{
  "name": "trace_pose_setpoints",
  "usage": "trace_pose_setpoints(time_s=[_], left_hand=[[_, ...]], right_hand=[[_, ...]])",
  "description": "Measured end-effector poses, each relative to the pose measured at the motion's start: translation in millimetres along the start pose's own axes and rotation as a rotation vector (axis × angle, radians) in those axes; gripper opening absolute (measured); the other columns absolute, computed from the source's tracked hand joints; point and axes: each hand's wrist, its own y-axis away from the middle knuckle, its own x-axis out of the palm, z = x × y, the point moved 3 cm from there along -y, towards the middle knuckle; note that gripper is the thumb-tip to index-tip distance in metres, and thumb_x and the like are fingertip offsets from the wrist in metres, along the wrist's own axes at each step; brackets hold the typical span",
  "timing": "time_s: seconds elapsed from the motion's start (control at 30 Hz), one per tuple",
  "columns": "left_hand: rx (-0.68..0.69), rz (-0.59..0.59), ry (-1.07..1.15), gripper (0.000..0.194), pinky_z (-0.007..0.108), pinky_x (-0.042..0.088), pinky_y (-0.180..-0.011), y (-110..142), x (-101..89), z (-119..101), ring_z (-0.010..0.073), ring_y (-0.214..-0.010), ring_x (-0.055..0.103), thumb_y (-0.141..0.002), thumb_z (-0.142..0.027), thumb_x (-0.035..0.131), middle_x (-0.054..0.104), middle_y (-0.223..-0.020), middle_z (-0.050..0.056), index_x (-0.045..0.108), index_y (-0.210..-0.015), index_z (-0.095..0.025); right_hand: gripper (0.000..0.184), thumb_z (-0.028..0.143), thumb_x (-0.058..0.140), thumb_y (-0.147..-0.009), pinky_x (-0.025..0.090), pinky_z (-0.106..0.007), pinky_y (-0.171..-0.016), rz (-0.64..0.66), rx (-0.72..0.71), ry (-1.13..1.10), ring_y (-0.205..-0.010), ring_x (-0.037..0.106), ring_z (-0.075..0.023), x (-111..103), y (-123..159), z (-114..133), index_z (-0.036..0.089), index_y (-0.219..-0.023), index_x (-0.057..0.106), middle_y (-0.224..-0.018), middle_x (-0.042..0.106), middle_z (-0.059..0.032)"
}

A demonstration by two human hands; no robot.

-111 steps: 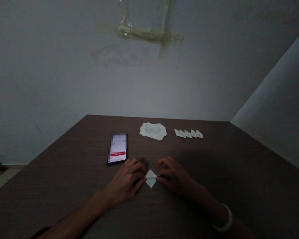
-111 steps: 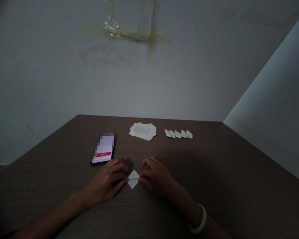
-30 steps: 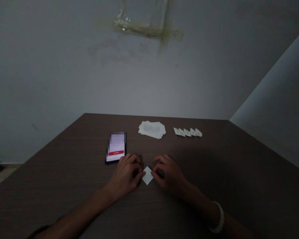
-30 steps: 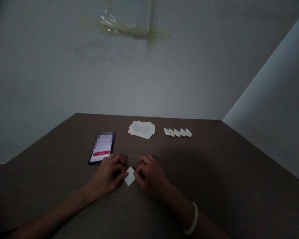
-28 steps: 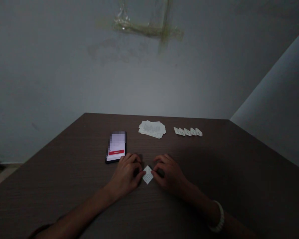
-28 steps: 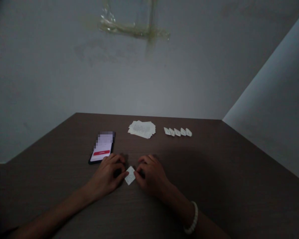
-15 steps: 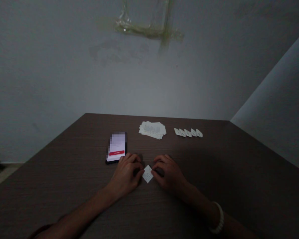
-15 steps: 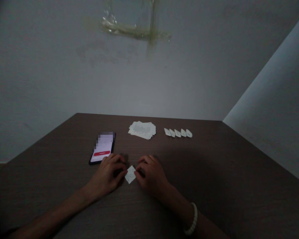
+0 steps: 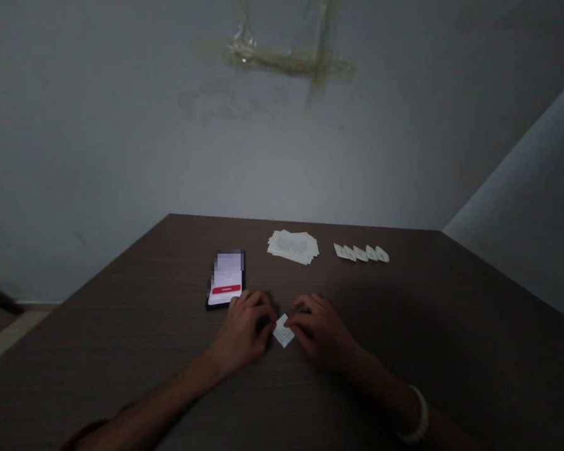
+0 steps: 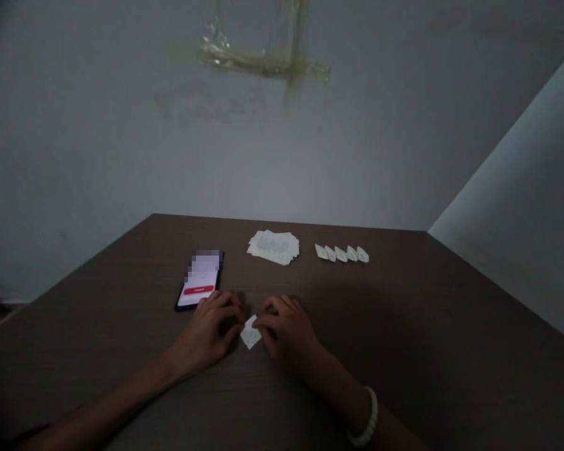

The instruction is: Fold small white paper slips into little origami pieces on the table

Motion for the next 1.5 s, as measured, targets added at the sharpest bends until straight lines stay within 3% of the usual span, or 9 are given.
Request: trace_pose_setpoints(time_s=[0.13,0.27,0.4,0.5,0.7,0.87,1.07,1.5], left_hand=[[0.051,0.005,-0.019,0.015,0.040,0.036,-0.081,4,-0.4,2,0.0252,-0.098,0.048,-0.082,-0.012,0.057,0.059,-0.099,0.005,0.067,-0.088,-0.021],[0.218,0.066,-0.080,0.022,0.040,0.035,-0.081,9,-6.6,1,0.0250,-0.099,0.047,-0.088,-0.015,0.051,0.059,-0.100,0.006,0.071,-0.092,-0.025],[0.333,0.147,-0.137,0.030,0.040,0.036,-0.082,12,-15.2,-1,0.0254,-0.099,0.047,-0.084,-0.013,0.051,0.058,-0.102,0.007,0.070,-0.104,-0.025],[0.377,0.174,-0.151,0.027,0.039,0.037,-0.082,11,-18.7,-2,0.0251,-0.097,0.047,-0.081,-0.014,0.052,0.058,-0.101,0.007,0.070,-0.099,-0.023],[0.414,0.168,-0.148,0.021,0.039,0.038,-0.082,11,-18.7,2,0.0241,-0.092,0.049,-0.077,-0.013,0.053,0.059,-0.093,0.006,0.070,-0.086,-0.021],[0.467,0.182,-0.090,0.025,0.041,0.039,-0.090,11,-18.3,2,0.0251,-0.102,0.051,-0.073,-0.009,0.052,0.062,-0.117,0.005,0.070,-0.087,-0.020],[0.481,0.162,-0.043,0.031,0.043,0.041,-0.093,11,-19.7,-3,0.0261,-0.105,0.053,-0.072,-0.008,0.052,0.066,-0.113,0.006,0.070,-0.094,-0.020],[0.391,0.233,0.033,0.019,0.041,0.039,-0.092,14,-18.2,-12,0.0238,-0.103,0.053,-0.083,-0.015,0.052,0.066,-0.110,0.004,0.069,-0.092,-0.020]], right_hand=[[0.026,0.011,0.060,-0.084,0.037,-0.036,-0.081,0.034,-0.061,0.067,-0.096,0.050,-0.0212,3,3,1,0.029,-0.099,0.072,-0.106,0.059,-0.0047],[0.028,0.010,0.060,-0.085,0.036,-0.036,-0.080,0.078,-0.089,0.111,-0.097,0.049,-0.0215,2,4,2,0.029,-0.102,0.071,-0.108,0.060,-0.0055],[0.030,0.009,0.059,-0.086,0.036,-0.036,-0.080,0.109,-0.098,0.161,-0.098,0.049,-0.0216,0,4,4,0.030,-0.104,0.070,-0.109,0.059,-0.0053],[0.031,0.010,0.059,-0.086,0.035,-0.036,-0.080,0.122,-0.097,0.187,-0.097,0.049,-0.0214,-1,5,5,0.031,-0.106,0.069,-0.110,0.059,-0.0053],[0.030,0.011,0.060,-0.087,0.035,-0.035,-0.079,0.116,-0.105,0.198,-0.097,0.048,-0.0212,1,4,3,0.032,-0.106,0.069,-0.109,0.058,-0.0051],[0.025,0.015,0.058,-0.090,0.034,-0.034,-0.078,0.099,-0.161,0.233,-0.095,0.047,-0.0209,1,5,4,0.030,-0.107,0.068,-0.108,0.058,-0.0054],[0.022,0.014,0.058,-0.089,0.033,-0.034,-0.077,0.064,-0.167,0.272,-0.092,0.046,-0.0210,-3,8,2,0.028,-0.102,0.070,-0.104,0.058,-0.0063],[0.028,0.011,0.052,-0.089,0.034,-0.034,-0.078,0.127,-0.091,0.290,-0.093,0.046,-0.0212,-8,4,1,0.026,-0.107,0.066,-0.104,0.056,-0.0067]])
